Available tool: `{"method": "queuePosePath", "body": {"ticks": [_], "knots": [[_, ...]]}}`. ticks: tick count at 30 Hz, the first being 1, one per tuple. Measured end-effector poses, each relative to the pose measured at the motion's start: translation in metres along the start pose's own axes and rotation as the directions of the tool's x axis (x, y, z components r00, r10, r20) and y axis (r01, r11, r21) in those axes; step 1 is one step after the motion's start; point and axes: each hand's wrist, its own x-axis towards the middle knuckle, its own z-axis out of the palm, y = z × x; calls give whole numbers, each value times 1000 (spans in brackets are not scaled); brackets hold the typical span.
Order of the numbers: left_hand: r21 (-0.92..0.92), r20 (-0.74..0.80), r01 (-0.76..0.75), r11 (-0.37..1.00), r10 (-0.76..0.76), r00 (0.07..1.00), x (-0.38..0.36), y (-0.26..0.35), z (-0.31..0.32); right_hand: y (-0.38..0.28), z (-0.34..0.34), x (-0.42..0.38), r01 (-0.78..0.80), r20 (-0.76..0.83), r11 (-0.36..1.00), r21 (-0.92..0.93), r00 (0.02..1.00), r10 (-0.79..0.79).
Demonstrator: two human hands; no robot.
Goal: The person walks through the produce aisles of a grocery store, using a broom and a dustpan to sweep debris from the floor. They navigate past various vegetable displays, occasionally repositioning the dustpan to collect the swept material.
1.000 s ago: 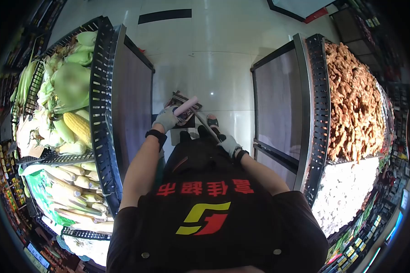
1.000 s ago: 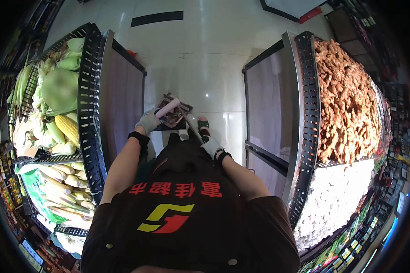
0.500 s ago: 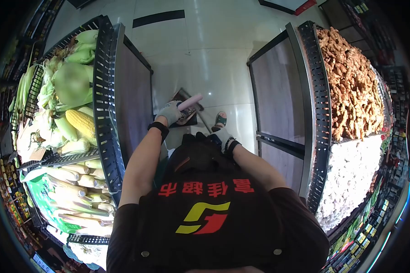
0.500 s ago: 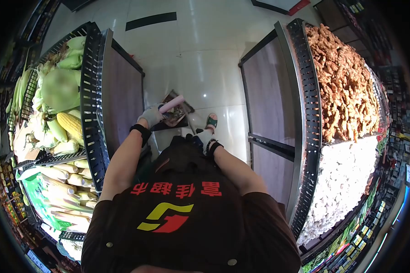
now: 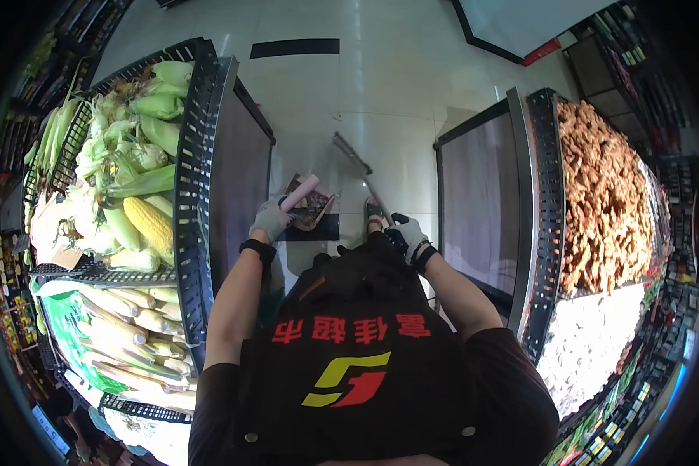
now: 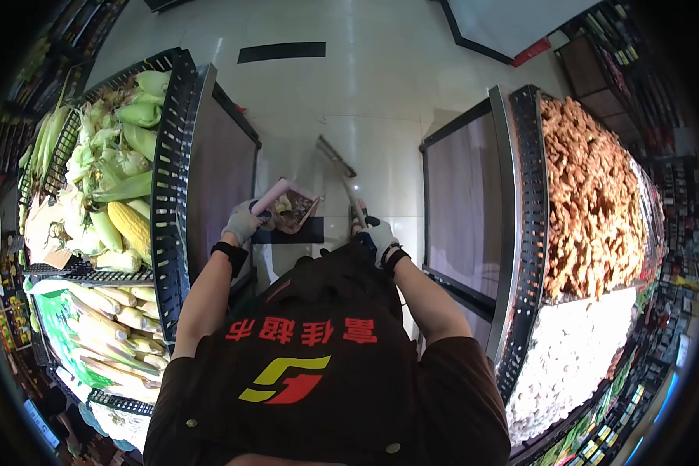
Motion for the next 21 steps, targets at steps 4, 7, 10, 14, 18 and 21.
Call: {"method": "queuePosePath", "body": {"ticks": [4,7,10,14,18,21], "knots": [[29,-17,64,998,-63,998,38,5,5,-76,-31,55,22,-109,996,86,994,-12],[71,-116,28,997,-20,993,67,25,4,-135,-70,124,-18,-142,992,126,989,36],[-15,-51,118,993,-118,992,101,50,-5,-184,-103,209,-30,-109,993,116,993,43],[21,-9,260,965,-259,966,153,100,-16,-226,-107,276,-121,-32,992,38,992,122],[-34,-25,277,960,-277,960,207,130,-19,-231,-77,266,-172,30,976,-136,984,178],[-11,-42,342,940,-342,939,246,136,-18,-186,-73,272,-57,129,972,-227,988,88]]}}
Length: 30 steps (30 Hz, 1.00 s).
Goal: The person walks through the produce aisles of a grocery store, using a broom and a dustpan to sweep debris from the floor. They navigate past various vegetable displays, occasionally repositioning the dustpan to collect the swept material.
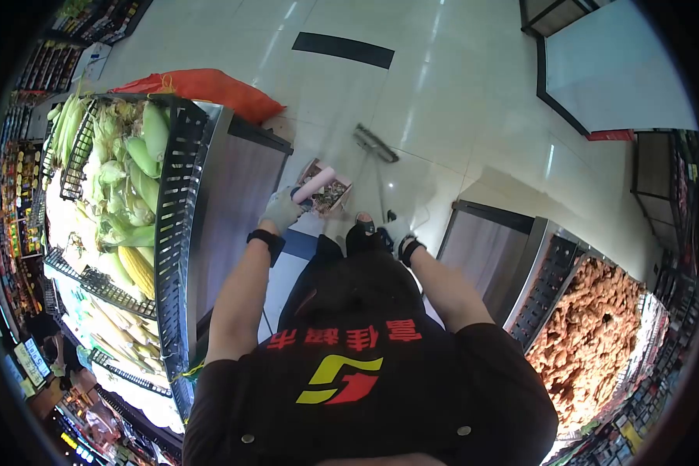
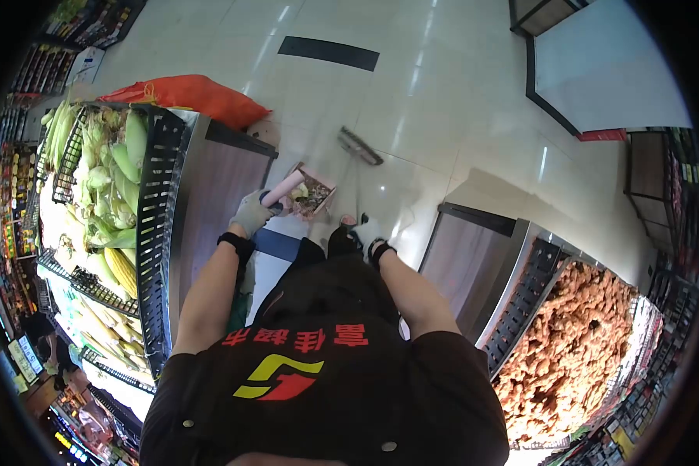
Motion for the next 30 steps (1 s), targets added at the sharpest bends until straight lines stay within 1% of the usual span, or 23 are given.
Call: {"method": "queuePosePath", "body": {"ticks": [1,2,4,5,6,8,10,11,12,14,16,18,20,22,23,24,26,28,29,30], "knots": [[43,-20,-50,998,51,999,11,1,0,34,2,22,54,57,996,-66,997,-50],[45,-19,-50,998,51,999,19,7,-4,61,2,37,112,115,985,-128,989,-97],[56,44,-54,997,51,998,34,19,-11,4,-13,-35,-72,278,993,-91,956,95],[58,45,-60,997,57,997,38,20,-13,-1,-13,-48,235,256,946,-223,951,-176],[58,55,-84,995,81,995,39,19,-15,-11,-20,-59,201,277,940,-275,953,-122],[55,70,-111,992,107,992,39,19,-19,-40,-35,-85,70,296,975,-211,955,-5],[32,66,-66,997,64,996,33,16,-25,-42,-50,-90,-51,273,975,-217,956,111],[30,70,-62,998,60,996,30,16,-27,-39,-57,-92,72,249,969,-235,968,-12],[40,65,-36,999,33,997,25,15,-28,-29,-61,-91,2,161,987,-162,987,25],[49,52,-9,999,6,999,18,5,-29,-17,-72,-85,-42,80,998,-54,996,46],[52,48,-84,995,81,996,12,-13,-25,-23,-85,-88,-105,39,992,-64,993,108],[43,78,-75,996,72,994,-1,-24,-28,-10,-87,-77,-119,-28,993,-29,993,118],[36,119,-72,997,67,991,-16,-40,-28,-4,-84,-67,-108,-108,990,-90,989,98],[106,44,-178,978,174,984,-34,-60,-28,-1,-75,-60,-172,-147,974,-147,978,150],[110,50,-186,977,181,982,-47,-66,-31,-3,-62,-70,-168,-176,982,-86,973,151],[120,79,-201,972,192,978,-60,-73,-36,1,-50,-72,-201,-196,962,-184,967,164],[129,111,-222,966,208,972,-85,-86,-45,8,-21,-84,-140,-212,941,-307,974,76],[137,178,-263,955,237,955,-111,-102,-49,25,5,-89,-121,-201,953,-278,977,66],[145,150,-303,942,282,948,-125,-109,-50,38,18,-92,-98,-183,963,-250,982,52],[143,153,-299,943,278,948,-134,-119,-47,53,31,-96,-103,-182,962,-251,982,57]]}}
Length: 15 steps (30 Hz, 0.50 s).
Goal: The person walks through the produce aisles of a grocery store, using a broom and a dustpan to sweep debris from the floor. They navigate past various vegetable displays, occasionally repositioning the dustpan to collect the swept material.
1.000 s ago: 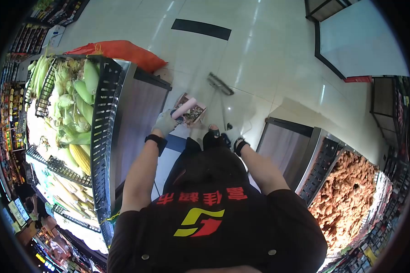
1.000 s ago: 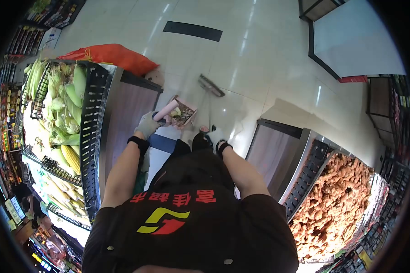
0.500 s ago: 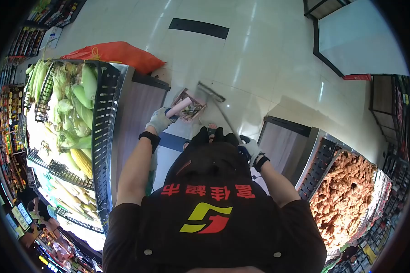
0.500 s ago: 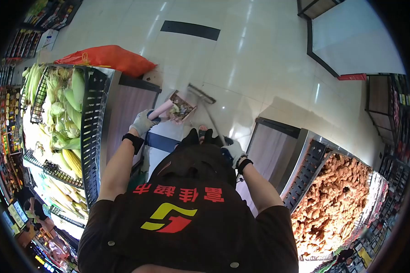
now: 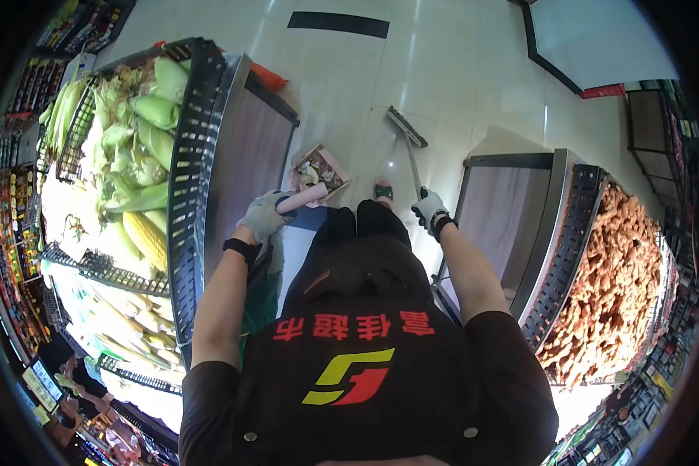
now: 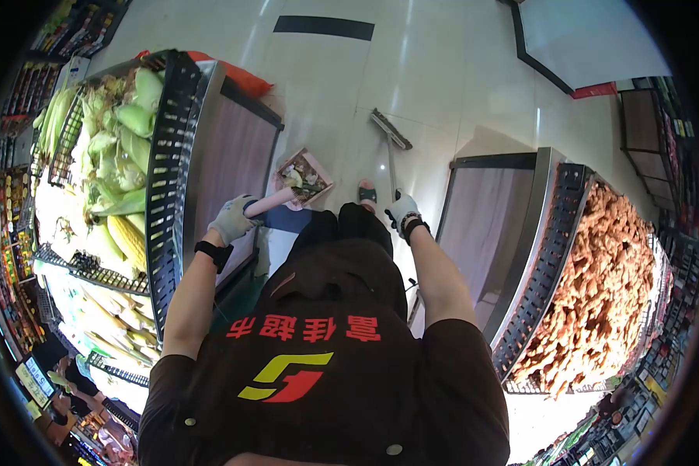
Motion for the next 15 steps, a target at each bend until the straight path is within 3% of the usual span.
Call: {"method": "queuePosePath", "body": {"ticks": [2,3,4,6,7,10,11,13,15], "knots": [[0,104,-40,999,40,994,-11,-16,12,30,33,-3,52,6,999,-7,999,-52],[-8,83,-54,999,54,995,-15,-26,26,74,53,29,119,9,970,-214,993,-120],[-9,80,-65,998,66,995,-18,-30,34,102,73,30,318,-66,928,-195,940,-336],[-2,88,-29,1000,29,996,-21,-29,48,156,113,30,656,-205,701,-279,673,-711],[3,145,-5,1000,5,989,-19,-26,48,108,100,-31,303,85,943,-141,952,-293],[30,110,-35,999,32,993,-19,-17,50,64,103,-101,194,201,966,-171,967,-158],[18,116,-60,998,57,992,-20,-9,44,67,102,-103,197,188,965,-171,968,-164],[-15,84,-53,998,54,995,-21,-8,45,68,96,-106,277,335,915,-291,926,-174],[-60,15,-47,997,48,999,-28,-11,44,68,86,-116,326,325,908,-261,916,-236]]}}
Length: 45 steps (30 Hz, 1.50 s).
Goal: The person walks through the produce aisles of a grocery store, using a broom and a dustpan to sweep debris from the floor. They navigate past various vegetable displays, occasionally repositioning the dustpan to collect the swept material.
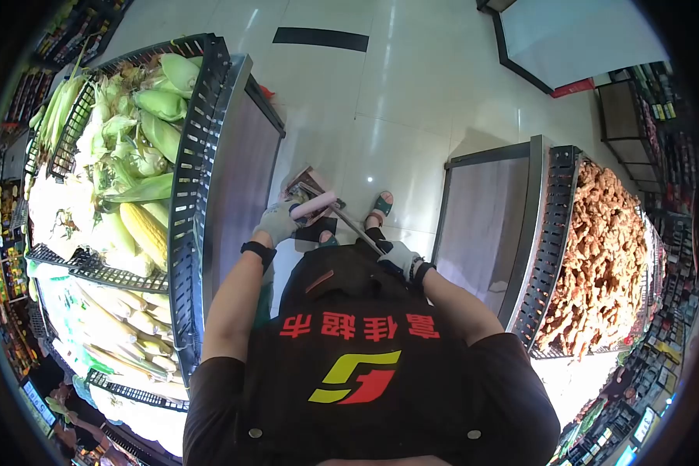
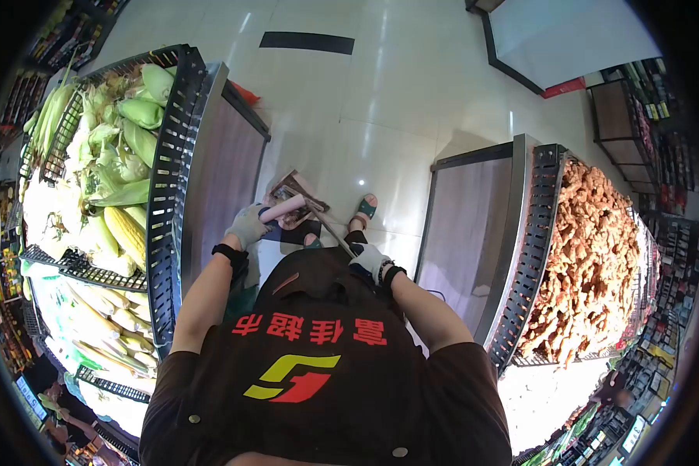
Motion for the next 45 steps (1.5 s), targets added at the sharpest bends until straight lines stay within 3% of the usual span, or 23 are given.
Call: {"method": "queuePosePath", "body": {"ticks": [3,5,7,8,13,15,17,19,22,25,27,28,30,31,33,35,37,40,42,44,45], "knots": [[-27,-83,21,999,-24,996,-9,-16,5,12,-11,-10,87,-48,996,-4,995,-87],[-61,-112,66,996,-72,991,-11,-23,7,15,-23,-13,1,-22,1000,7,1000,0],[-97,-214,93,991,-112,970,-12,-29,7,16,-35,-7,14,-62,999,-34,998,-16],[-106,-166,126,986,-143,976,-11,-33,5,13,-44,-2,-35,-102,998,-43,994,31],[-140,-231,238,961,-266,936,-7,-33,10,-24,-104,69,-48,-108,994,-100,993,37],[-143,-254,268,953,-297,920,-5,-32,12,-87,-129,72,-134,-20,990,-34,991,134],[-274,-221,321,907,-384,897,-2,-23,14,-91,-134,115,-172,-22,985,13,985,172],[-260,-230,345,902,-405,885,7,-29,21,-88,-122,136,-145,-18,989,11,989,145],[-295,-152,397,869,-453,878,24,-25,17,-52,-81,159,32,-19,994,-105,999,-34],[-195,-174,324,926,-358,917,40,-30,15,-78,-70,104,97,-3,989,-115,995,-98],[-191,-194,323,927,-358,913,44,-34,16,-55,-70,115,88,225,991,-103,972,-63],[-192,-214,296,936,-334,918,40,-27,8,-50,-72,113,86,215,991,-100,975,-63],[-137,-252,205,969,-234,939,38,-40,11,-38,-75,103,434,114,845,-313,900,-420],[-129,-252,193,973,-220,942,37,-37,7,-46,-84,88,322,159,923,-212,943,-293],[-175,-235,214,961,-252,939,29,-22,-5,-60,-105,68,259,244,938,-229,949,-202],[-209,-278,205,956,-259,925,27,-11,-8,-69,-127,42,253,208,957,-140,953,-221],[-355,-315,206,912,-324,892,35,-16,-4,-59,-147,27,255,168,965,-53,955,-243],[-384,-395,158,910,-317,863,56,4,-11,-46,-179,14,209,122,948,240,962,-243],[-415,-430,143,898,-332,840,74,14,-12,-31,-190,13,264,24,936,235,960,-277],[-520,-452,27,854,-302,839,96,31,-17,-30,-209,8,315,-83,922,227,949,-304],[-514,-450,17,858,-286,846,107,40,-19,-29,-220,6,323,-134,939,116,942,-307]]}}
